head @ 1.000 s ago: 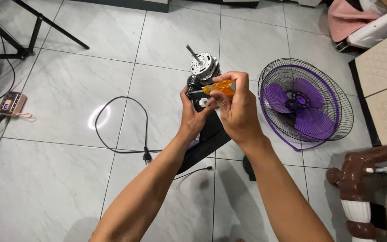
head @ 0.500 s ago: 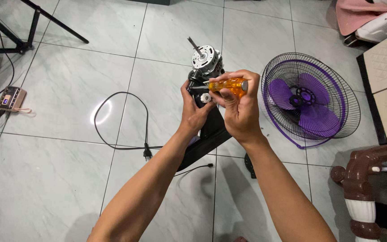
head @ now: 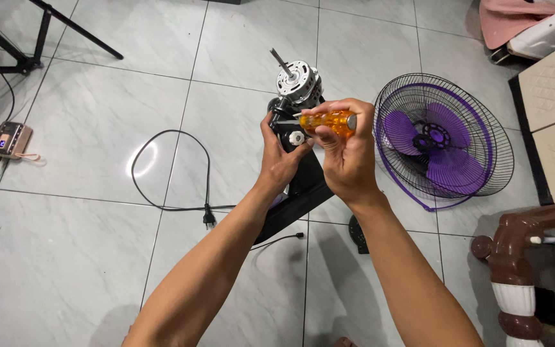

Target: The person disassembles a black and purple electric fan using a screwdriver. They remove the rear motor housing cover, unscrew and detach the motor assembly from the fan stand, and place the components on the floor.

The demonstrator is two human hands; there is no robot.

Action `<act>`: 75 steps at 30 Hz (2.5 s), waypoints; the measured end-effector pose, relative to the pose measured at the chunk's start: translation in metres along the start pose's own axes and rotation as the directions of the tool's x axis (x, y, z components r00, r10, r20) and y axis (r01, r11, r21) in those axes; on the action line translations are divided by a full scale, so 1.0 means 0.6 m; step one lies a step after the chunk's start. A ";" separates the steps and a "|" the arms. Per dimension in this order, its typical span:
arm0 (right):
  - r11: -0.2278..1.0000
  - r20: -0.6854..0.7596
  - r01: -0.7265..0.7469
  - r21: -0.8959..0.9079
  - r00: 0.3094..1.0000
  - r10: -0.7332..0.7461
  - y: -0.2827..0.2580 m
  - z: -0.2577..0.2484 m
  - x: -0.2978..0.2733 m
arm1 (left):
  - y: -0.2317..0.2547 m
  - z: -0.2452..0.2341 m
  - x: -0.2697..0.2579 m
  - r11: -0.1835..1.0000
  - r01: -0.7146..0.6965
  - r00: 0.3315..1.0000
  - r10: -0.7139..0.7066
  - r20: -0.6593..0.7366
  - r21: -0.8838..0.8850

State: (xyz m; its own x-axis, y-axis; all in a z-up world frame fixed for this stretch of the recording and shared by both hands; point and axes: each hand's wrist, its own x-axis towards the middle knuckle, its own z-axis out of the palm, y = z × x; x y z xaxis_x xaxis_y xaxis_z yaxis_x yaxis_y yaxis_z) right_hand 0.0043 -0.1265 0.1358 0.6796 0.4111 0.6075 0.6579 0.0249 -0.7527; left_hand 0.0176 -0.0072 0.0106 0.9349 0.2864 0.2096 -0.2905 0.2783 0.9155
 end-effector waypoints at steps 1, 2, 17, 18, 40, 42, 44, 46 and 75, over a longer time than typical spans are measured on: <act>1.000 -0.001 -0.010 0.024 1.000 0.010 0.000 0.000 0.000 | 0.000 0.000 0.002 1.000 0.002 1.000 -0.002 -0.003 0.011; 0.999 -0.001 -0.019 0.049 1.000 0.019 0.000 0.000 0.000 | -0.001 0.001 0.003 1.000 0.004 1.000 -0.003 -0.006 0.022; 0.959 0.320 0.084 -0.269 0.948 0.007 -0.036 -0.032 0.031 | -0.017 -0.013 -0.002 0.999 0.036 0.999 -0.037 0.037 0.035; 0.957 0.344 0.118 -0.265 0.939 -0.020 -0.039 -0.034 0.034 | -0.017 -0.012 -0.003 0.999 0.017 0.999 -0.019 0.039 0.030; 0.872 -0.152 0.177 -0.456 0.950 -0.272 -0.037 0.020 0.008 | -0.011 0.007 -0.004 0.997 0.009 0.999 -0.011 0.030 0.070; 0.843 -0.196 0.150 -0.517 0.938 -0.287 -0.036 0.025 0.005 | -0.013 0.006 -0.008 0.998 0.028 0.999 -0.030 0.024 0.061; 0.844 -0.202 0.134 -0.519 0.940 -0.273 -0.033 0.025 0.009 | -0.015 0.008 -0.009 0.999 0.026 1.000 -0.026 0.007 0.044; 0.851 -0.191 0.137 -0.506 0.945 -0.265 -0.033 0.022 0.011 | -0.014 0.007 -0.013 1.000 -0.013 0.999 0.013 0.032 -0.014; 0.996 -0.149 0.084 -0.012 0.985 -0.085 -0.032 0.024 0.006 | -0.020 0.009 -0.024 0.996 0.061 0.998 -0.063 0.029 0.070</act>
State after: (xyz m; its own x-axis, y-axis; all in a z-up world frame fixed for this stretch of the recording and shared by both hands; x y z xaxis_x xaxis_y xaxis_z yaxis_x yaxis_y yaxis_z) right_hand -0.0106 -0.1122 0.1484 0.6624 0.2667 0.7001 0.7164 0.0480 -0.6961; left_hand 0.0085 -0.0194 -0.0016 0.9568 0.2419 0.1615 -0.2183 0.2305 0.9483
